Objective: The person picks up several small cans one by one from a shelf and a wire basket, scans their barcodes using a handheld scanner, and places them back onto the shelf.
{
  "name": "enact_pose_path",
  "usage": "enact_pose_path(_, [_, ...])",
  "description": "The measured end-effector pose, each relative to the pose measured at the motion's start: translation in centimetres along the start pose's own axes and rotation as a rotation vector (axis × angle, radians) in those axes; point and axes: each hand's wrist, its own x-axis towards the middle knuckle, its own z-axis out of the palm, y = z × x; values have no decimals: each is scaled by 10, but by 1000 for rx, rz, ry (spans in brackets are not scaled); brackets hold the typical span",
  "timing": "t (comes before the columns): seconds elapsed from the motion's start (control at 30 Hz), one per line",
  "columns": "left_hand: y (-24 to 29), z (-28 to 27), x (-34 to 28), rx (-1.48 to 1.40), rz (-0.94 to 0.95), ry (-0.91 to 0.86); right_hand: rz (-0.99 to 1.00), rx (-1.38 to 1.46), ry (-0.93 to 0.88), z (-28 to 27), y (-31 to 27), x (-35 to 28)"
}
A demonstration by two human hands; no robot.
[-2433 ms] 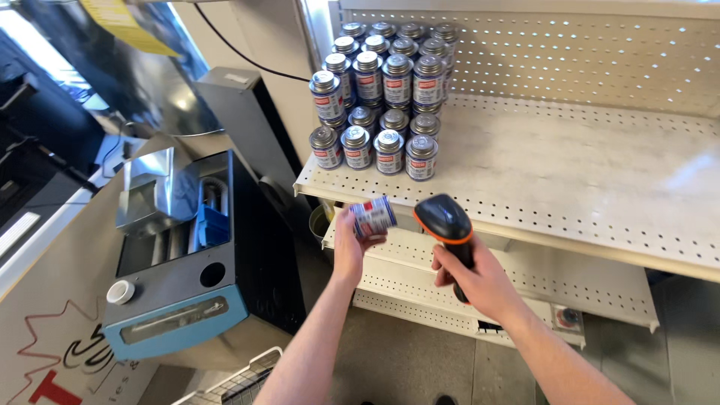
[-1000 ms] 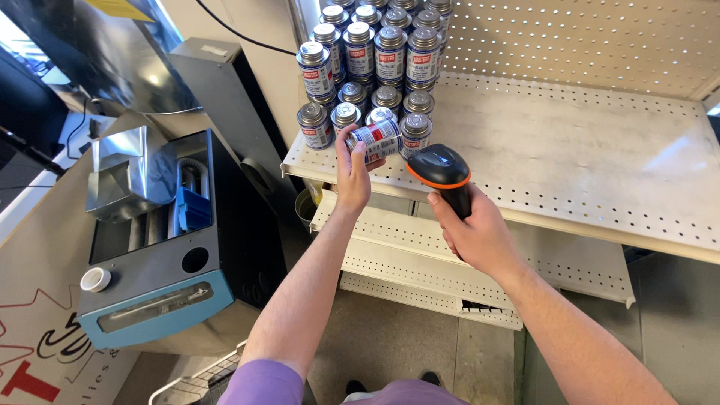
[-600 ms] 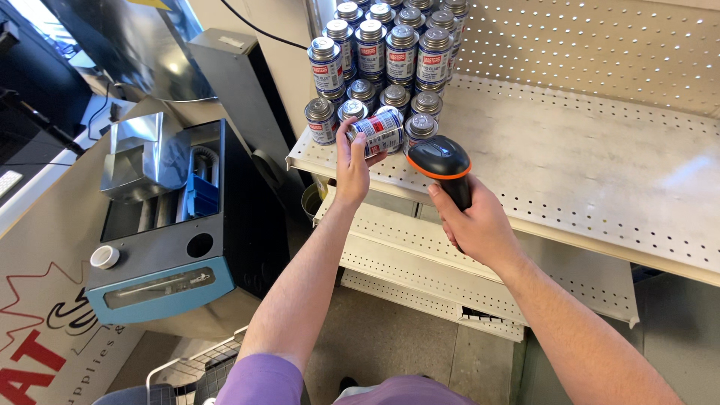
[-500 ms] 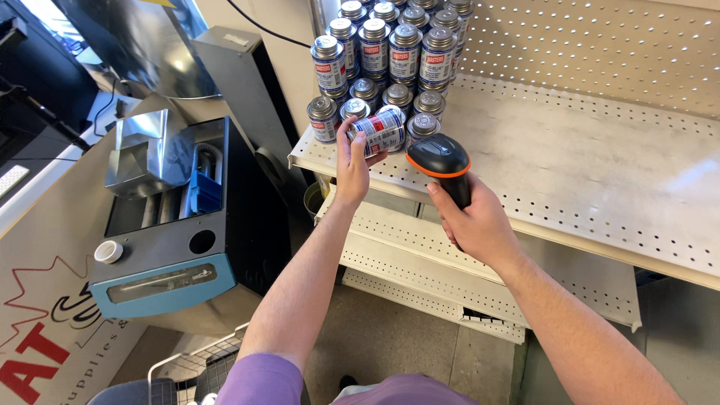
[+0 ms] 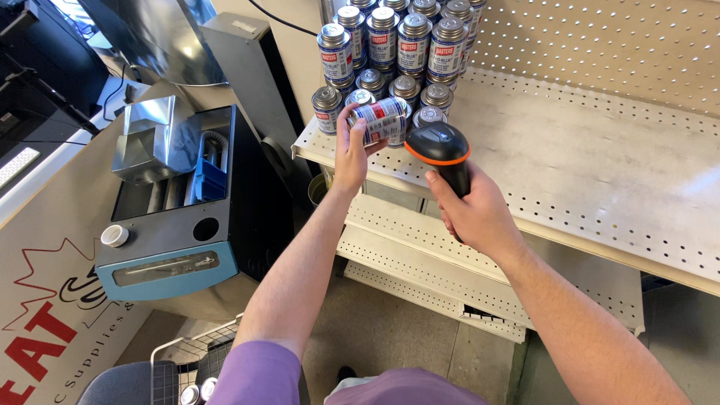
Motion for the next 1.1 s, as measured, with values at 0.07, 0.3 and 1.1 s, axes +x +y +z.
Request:
enact_pose_path(0.07, [5,-2,5,14,-17,-12,10,-7,-2,0,-2,2])
enact_pose_path(0.3, [35,6,-10,24,-24,24,4,10,11,1,-7,-2])
enact_pose_path(1.1, [165,27,166,1346,105,-496,200,-108,-1,27,23,4])
